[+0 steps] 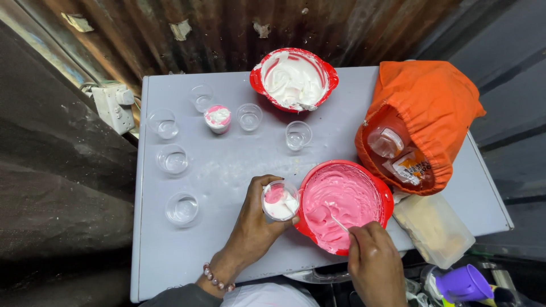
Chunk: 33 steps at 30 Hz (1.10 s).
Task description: Filling small plastic cups with white and pink cream using spoons
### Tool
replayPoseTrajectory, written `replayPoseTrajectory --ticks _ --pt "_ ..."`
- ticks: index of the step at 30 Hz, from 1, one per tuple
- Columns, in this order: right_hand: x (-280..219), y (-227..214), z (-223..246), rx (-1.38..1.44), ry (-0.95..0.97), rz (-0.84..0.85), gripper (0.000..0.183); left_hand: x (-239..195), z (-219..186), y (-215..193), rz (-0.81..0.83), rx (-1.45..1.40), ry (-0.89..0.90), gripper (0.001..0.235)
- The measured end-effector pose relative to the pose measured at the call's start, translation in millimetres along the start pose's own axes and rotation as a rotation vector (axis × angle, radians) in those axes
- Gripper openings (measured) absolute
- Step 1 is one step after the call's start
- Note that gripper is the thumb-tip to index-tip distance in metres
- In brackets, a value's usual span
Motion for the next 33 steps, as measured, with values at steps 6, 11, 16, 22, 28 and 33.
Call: replayPoseTrajectory --ticks 6,11,16,22,28,33 --pt "-7.9 19.1 -7.7 0.22 0.225 0.157 0.022 -2.8 -2.9 -4.4 -0.017 -0.009 0.157 0.075" --pt "-7.4 15.5 -18.6 0.343 0.437 0.273 0.024 -5.1 -7.8 -5.7 0.015 -0.046 0.084 0.079" --pt "-10.7 12.9 -29.3 0.662 0.649 0.255 0.019 -2.3 -11.6 -2.3 0.018 -0.128 0.108 0.071" --pt "-10.7 -2.7 -20.7 0.958 0.858 0.121 0.018 3.0 -5.8 2.4 -0.033 -0.123 0.065 0.068" --pt "-7.4 -29.0 -37.5 0.902 0.708 -0.002 0.02 11.8 -1.7 8.2 -0.076 -0.043 0.016 0.08" --pt "25.1 -81.7 45.4 0.673 0.33 -0.274 0.013 21.0 -6.8 23.3 -0.109 0.028 0.158 0.085"
Point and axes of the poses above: each hand's wrist, its own x-axis towards the middle knuckle, its own y-axis out of the palm, z = x × y, the point moved 5 cm from there along x, towards the middle knuckle, and after that the axes turned 9 degrees about -y, right-handed, at the moved point
